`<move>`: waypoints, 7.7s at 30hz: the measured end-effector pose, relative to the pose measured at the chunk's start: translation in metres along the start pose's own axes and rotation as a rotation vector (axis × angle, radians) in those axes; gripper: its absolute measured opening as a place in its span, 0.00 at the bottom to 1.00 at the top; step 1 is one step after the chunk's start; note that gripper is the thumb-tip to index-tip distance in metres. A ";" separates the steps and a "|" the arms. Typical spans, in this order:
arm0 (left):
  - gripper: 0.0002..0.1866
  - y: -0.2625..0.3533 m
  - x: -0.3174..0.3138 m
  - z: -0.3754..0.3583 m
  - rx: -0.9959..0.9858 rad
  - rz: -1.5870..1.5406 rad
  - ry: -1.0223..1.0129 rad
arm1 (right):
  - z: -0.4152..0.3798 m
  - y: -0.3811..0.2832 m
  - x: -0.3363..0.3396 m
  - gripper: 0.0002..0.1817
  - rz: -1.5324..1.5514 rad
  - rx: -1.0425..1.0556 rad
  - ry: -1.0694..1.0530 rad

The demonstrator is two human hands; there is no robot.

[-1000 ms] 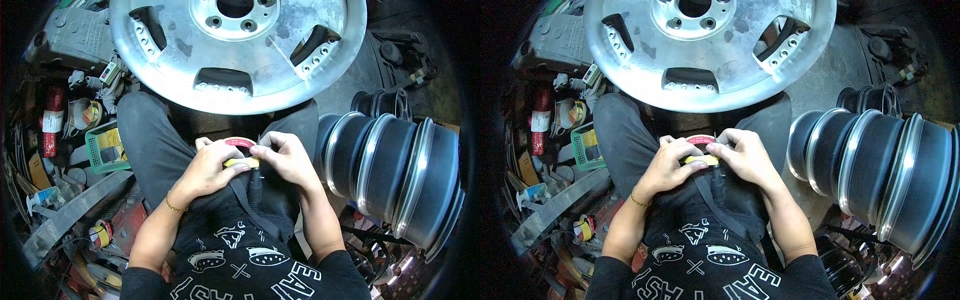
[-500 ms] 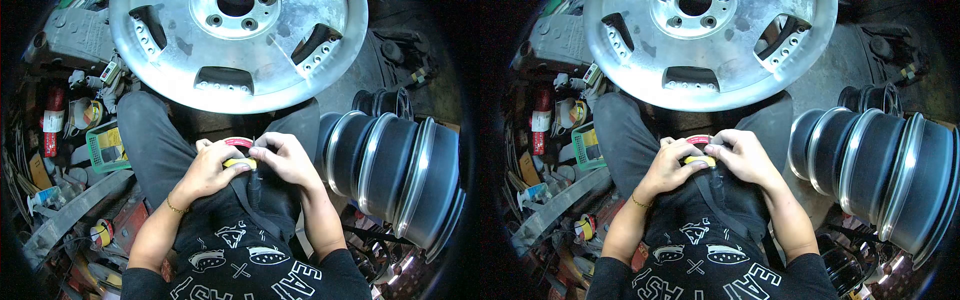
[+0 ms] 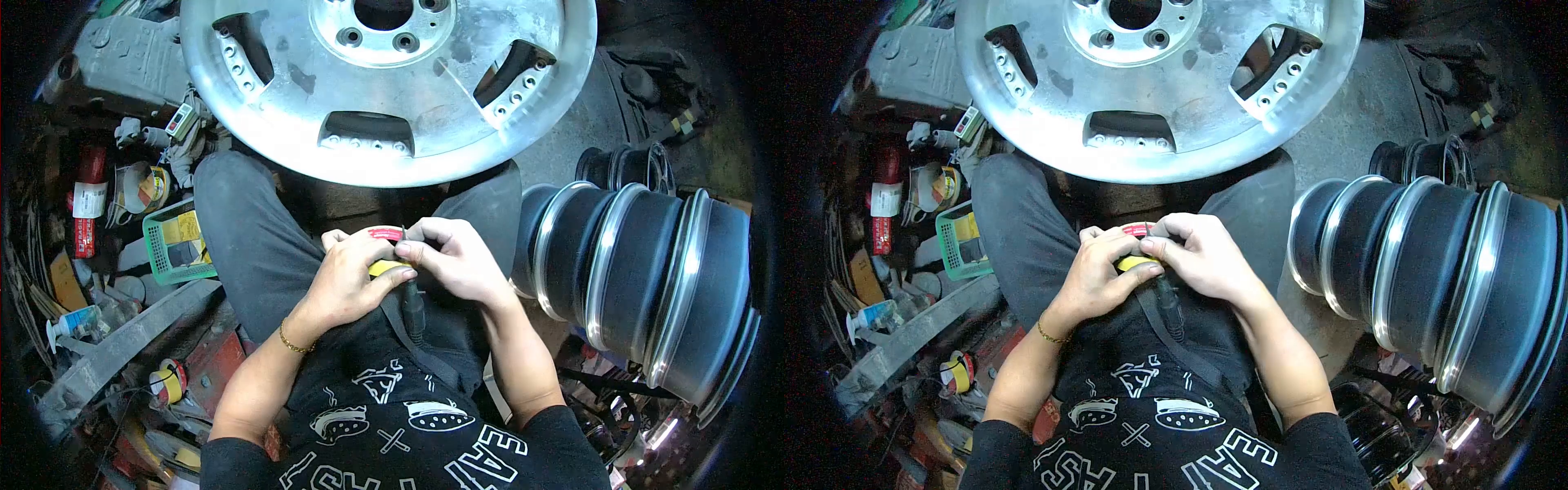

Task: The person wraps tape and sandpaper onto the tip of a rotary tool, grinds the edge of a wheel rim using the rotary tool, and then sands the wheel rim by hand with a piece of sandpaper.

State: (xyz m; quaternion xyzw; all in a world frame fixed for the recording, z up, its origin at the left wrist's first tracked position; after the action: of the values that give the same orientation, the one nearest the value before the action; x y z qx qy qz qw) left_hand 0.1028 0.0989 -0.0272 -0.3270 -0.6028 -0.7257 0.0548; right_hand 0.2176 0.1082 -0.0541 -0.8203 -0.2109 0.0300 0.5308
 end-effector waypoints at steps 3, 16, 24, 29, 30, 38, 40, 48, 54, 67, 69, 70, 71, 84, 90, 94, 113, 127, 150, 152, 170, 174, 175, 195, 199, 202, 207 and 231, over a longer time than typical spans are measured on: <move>0.13 -0.016 -0.003 -0.004 0.137 -0.023 0.019 | -0.008 -0.020 0.008 0.11 -0.240 0.252 0.224; 0.13 -0.019 0.022 -0.027 0.324 0.063 0.242 | -0.071 0.014 -0.036 0.21 -0.255 0.191 0.435; 0.11 -0.013 0.041 -0.029 0.333 -0.071 0.266 | -0.062 0.010 -0.035 0.17 -0.005 0.129 0.366; 0.09 -0.001 0.053 -0.035 0.255 -0.025 0.323 | -0.071 -0.039 -0.030 0.16 -0.361 0.521 0.477; 0.09 -0.001 0.056 -0.036 0.259 -0.044 0.356 | -0.070 -0.040 -0.029 0.16 -0.361 0.522 0.479; 0.10 -0.002 0.061 -0.029 0.155 -0.119 0.231 | -0.056 -0.003 -0.057 0.19 0.408 -0.136 -0.206; 0.11 0.008 0.061 -0.025 0.066 -0.255 0.184 | -0.065 -0.001 -0.073 0.21 0.775 -0.203 -0.396; 0.12 0.019 0.039 -0.016 -0.089 -0.672 -0.065 | -0.098 -0.007 -0.111 0.27 1.400 -0.312 -0.769; 0.12 0.049 0.026 -0.018 -0.260 -0.912 -0.278 | -0.131 -0.034 -0.126 0.32 1.932 -0.285 -1.157; 0.69 0.046 0.031 -0.044 -0.407 -0.894 -0.983 | -0.087 -0.042 -0.071 0.18 0.173 0.330 -0.596; 0.65 0.046 0.037 -0.041 -0.355 -0.731 -0.989 | -0.085 -0.051 -0.068 0.18 0.014 0.349 -0.577; 0.62 0.047 0.035 -0.039 -0.320 -0.580 -1.020 | -0.085 -0.055 -0.069 0.18 0.012 0.352 -0.575; 0.60 0.048 0.033 -0.036 -0.292 -0.427 -1.055 | -0.079 -0.058 -0.062 0.17 -0.190 0.420 -0.431; 0.50 0.021 0.050 -0.027 0.308 -1.167 -0.090 | -0.057 -0.095 0.030 0.15 -0.672 0.552 0.513; 0.46 -0.010 0.032 -0.016 0.373 -0.981 -0.162 | -0.057 -0.103 0.031 0.15 -0.746 0.629 0.591; 0.20 0.005 0.026 0.002 0.555 -0.785 -0.195 | -0.060 -0.109 0.020 0.15 -0.777 0.666 0.585; 0.09 0.013 0.052 -0.002 0.284 -0.161 0.176 | -0.037 -0.065 0.013 0.14 -0.315 0.375 0.276; 0.21 0.013 0.024 -0.019 -0.072 -0.565 -0.237 | -0.068 0.000 -0.059 0.26 0.528 -0.247 -0.587; 0.49 -0.009 0.045 -0.010 0.299 -1.273 -0.038 | -0.050 -0.097 0.030 0.15 -0.936 0.548 0.488; 0.50 -0.014 0.043 -0.009 0.297 -1.225 -0.052 | -0.049 -0.098 0.029 0.14 -0.949 0.542 0.482; 0.17 -0.023 -0.018 0.010 0.720 -1.076 0.018 | -0.039 -0.102 0.023 0.11 -0.979 0.632 0.574; 0.14 -0.027 -0.015 0.004 0.704 -0.990 0.056 | -0.040 -0.104 0.024 0.10 -0.901 0.645 0.603; 0.14 -0.028 -0.011 0.002 0.721 -0.934 0.102 | -0.040 -0.104 0.024 0.10 -0.901 0.643 0.602; 0.18 0.034 0.042 -0.008 -0.141 -0.334 -0.029 | -0.071 -0.003 -0.056 0.27 0.719 -0.393 -0.684; 0.38 0.018 0.028 -0.011 -0.042 -0.789 -0.305 | -0.055 -0.019 -0.029 0.27 0.119 -0.087 -0.511; 0.41 0.014 0.025 -0.009 0.172 -1.032 -0.409 | -0.052 -0.050 -0.017 0.25 -0.229 0.116 -0.392; 0.33 0.005 0.024 -0.002 0.382 -1.063 -0.440 | -0.052 -0.065 -0.011 0.25 -0.635 0.226 -0.193; 0.16 -0.012 0.026 0.013 0.579 -0.943 0.004 | -0.051 -0.130 0.031 0.13 -0.784 0.693 0.609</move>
State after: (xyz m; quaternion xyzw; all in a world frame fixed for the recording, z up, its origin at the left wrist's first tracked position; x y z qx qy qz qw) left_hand 0.0818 0.1220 -0.0228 0.0082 -0.8589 -0.4766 -0.1874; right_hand 0.2183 0.1217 0.0885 -0.4323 -0.3142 -0.3370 0.7751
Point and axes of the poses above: each hand's wrist, its own z-axis towards the middle knuckle, its own x-axis out of the back of the hand, y = z × x, the point moved 10 cm from there along z, towards the middle knuckle, and after that the axes turned 6 degrees about y, right-handed, at the moved point
